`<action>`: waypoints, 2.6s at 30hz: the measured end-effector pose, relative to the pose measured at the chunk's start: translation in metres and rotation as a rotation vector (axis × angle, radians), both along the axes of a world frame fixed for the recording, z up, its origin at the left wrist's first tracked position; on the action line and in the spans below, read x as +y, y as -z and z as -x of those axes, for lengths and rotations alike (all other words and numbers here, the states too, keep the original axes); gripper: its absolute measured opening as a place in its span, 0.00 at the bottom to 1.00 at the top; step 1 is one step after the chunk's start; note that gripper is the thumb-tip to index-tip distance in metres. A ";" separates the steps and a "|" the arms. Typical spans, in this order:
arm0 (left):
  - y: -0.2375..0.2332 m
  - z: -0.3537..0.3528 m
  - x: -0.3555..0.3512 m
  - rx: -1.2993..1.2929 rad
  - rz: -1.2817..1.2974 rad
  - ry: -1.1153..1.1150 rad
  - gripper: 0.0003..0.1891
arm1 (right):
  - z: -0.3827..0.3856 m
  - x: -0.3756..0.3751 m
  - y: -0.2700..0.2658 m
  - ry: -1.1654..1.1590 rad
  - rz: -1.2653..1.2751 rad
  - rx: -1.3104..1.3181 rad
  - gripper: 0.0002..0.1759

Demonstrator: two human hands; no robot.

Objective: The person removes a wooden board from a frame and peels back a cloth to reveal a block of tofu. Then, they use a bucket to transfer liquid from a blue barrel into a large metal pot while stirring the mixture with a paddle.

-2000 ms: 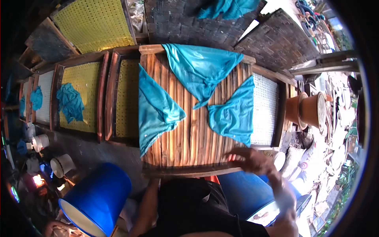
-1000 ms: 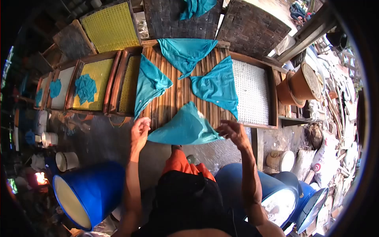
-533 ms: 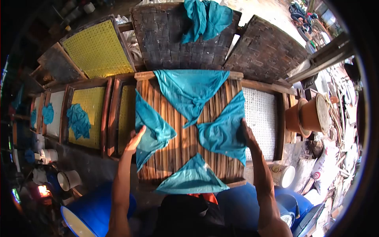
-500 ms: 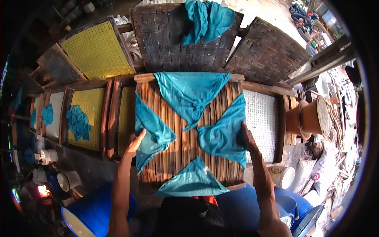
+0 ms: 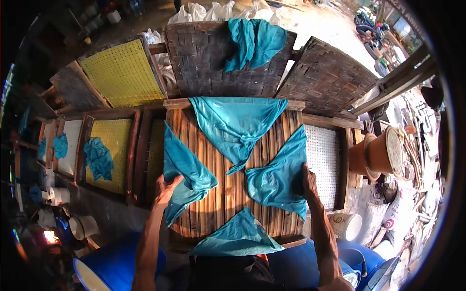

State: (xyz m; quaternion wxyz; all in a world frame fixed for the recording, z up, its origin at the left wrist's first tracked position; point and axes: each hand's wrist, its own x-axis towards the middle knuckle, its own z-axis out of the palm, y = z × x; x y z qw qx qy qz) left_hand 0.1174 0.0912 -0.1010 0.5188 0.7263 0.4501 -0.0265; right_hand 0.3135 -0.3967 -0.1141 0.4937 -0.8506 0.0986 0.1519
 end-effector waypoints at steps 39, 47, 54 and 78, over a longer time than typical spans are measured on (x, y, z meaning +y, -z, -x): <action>0.010 0.026 0.079 -0.223 -0.830 0.535 0.29 | 0.077 -0.015 -0.102 0.251 -1.134 0.371 0.48; 0.045 0.010 0.122 -0.170 -0.844 0.581 0.29 | -0.003 0.069 -0.026 0.031 -1.058 0.399 0.56; 0.075 -0.003 0.154 -0.152 -0.837 0.614 0.29 | -0.043 0.111 0.049 0.053 -1.005 0.398 0.55; 0.009 0.063 0.191 -0.080 -1.022 0.633 0.22 | -0.219 0.168 0.055 -0.305 0.279 -0.278 0.26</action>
